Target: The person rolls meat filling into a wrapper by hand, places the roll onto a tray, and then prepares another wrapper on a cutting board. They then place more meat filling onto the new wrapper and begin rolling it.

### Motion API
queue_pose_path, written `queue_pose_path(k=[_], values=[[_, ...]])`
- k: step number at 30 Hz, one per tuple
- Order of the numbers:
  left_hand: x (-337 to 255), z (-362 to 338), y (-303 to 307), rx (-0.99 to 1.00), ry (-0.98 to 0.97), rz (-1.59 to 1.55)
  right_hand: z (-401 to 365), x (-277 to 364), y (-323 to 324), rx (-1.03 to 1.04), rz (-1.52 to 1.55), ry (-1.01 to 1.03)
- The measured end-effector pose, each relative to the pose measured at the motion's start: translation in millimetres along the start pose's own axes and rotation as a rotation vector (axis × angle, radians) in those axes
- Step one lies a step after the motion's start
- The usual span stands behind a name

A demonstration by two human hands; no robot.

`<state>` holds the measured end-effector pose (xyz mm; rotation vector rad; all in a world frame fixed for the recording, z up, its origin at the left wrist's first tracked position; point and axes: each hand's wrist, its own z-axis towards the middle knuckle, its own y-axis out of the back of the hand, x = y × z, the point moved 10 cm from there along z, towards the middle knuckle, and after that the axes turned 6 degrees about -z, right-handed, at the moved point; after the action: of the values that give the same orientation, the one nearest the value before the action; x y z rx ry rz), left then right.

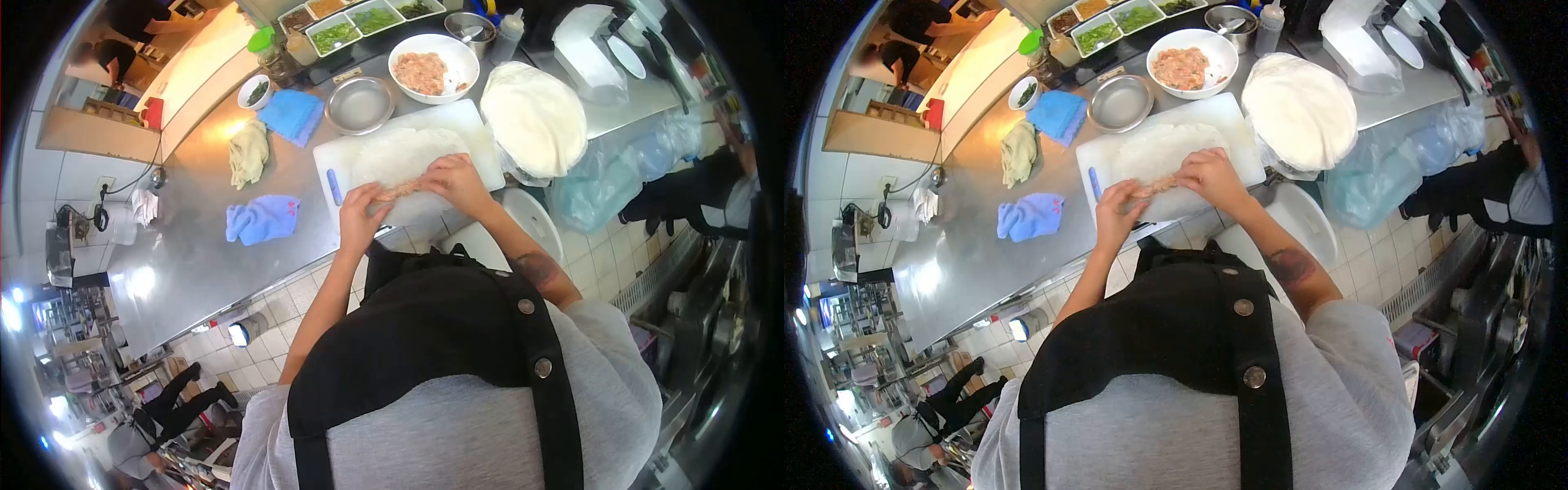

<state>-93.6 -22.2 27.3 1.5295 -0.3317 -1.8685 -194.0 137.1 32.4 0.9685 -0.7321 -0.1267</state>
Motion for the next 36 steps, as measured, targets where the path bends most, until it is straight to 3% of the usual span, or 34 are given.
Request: queue_pose_path(k=[3,5,11,15,21,26,32,36], values=[[-1.9,14.5,1.4,-0.071,-0.052,-0.068,8.4,8.2,-5.3,-0.067,0.045,0.14],[2.6,14.4,-12.8,-0.011,-0.068,-0.044,4.8,16.3,-13.2,-0.061,0.018,0.166],[13.1,20.1,-14.2,0.045,0.019,-0.062,10.5,14.2,-10.9,0.003,0.096,-0.032],[-10.3,17.7,-14.4,0.044,-0.138,-0.006,7.4,21.4,-14.4,-0.042,-0.057,0.027],[5.7,21.2,-30.1,0.175,-0.008,-0.003,4.0,10.1,-55.1,0.076,-0.079,0.0],[-28.9,12.6,-18.5,0.134,-0.283,0.141,5.6,27.9,-24.4,-0.015,-0.105,-0.004],[-16.9,10.4,-21.9,0.163,-0.271,0.119,10.4,34.6,-47.7,0.104,-0.101,0.077],[-5.0,11.6,-21.7,0.149,-0.144,0.052,7.5,36.3,-50.9,0.03,-0.159,0.125]])
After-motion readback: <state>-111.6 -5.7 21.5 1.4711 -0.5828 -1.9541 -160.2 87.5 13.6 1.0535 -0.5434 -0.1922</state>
